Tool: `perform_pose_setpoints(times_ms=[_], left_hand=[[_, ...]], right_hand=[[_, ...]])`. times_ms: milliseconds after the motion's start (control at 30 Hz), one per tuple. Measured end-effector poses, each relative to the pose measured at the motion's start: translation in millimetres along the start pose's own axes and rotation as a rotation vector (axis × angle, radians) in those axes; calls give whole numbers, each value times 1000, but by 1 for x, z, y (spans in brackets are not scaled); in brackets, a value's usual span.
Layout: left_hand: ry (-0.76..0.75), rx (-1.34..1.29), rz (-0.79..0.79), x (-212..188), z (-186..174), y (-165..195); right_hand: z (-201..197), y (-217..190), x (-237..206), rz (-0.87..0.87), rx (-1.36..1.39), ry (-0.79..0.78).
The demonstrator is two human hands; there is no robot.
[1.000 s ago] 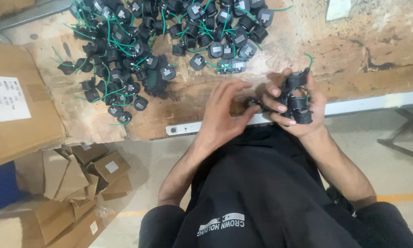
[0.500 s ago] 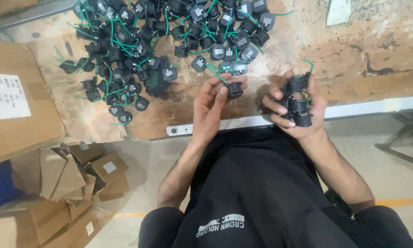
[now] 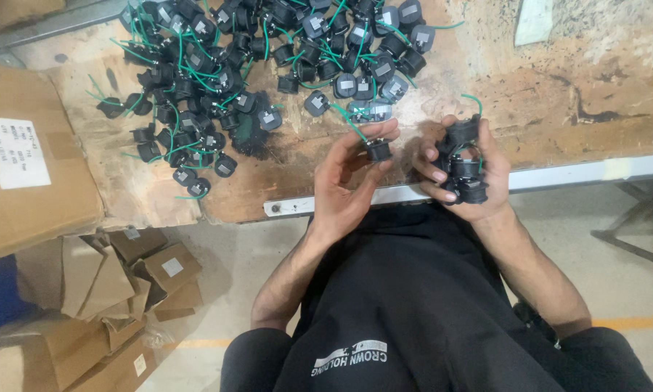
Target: The person repeatedly picks small black electronic components with green wires from a pile on a wooden workbench, briefly inspects them, and places them into a cardboard box. The person also uses a white glue gun to apply adhesive to one component before placing it in the box.
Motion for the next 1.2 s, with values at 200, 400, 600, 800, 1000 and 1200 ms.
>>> perform_pose_setpoints(times_ms=[200,400,600,800,1000,1200], left_hand=[[-14,202,32,-2,1,14],[17,204,88,1,2,11],[-2,167,160,8,8,8],[95,487,202,16,17,16],[140,858,242,22,28,29],[115,887,314,13,29,36]], right_hand=[[0,1,2,0,-37,10],[-6,-1,0,-3,-55,15],[-13,-1,-4,9,-57,101],[-17,-2,-6,13,-128,117],[-47,-7,-16,26,-271,295],[-40,-3,-13,55,-206,256]])
Point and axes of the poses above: each hand's wrist, its own x-axis towards the middle knuckle, its own z-axis out of the palm, y = z × x, the point moved 9 cm from there along x, towards the middle knuckle, and after that the axes turned 10 degrees about -y, right-handed, at the moved point
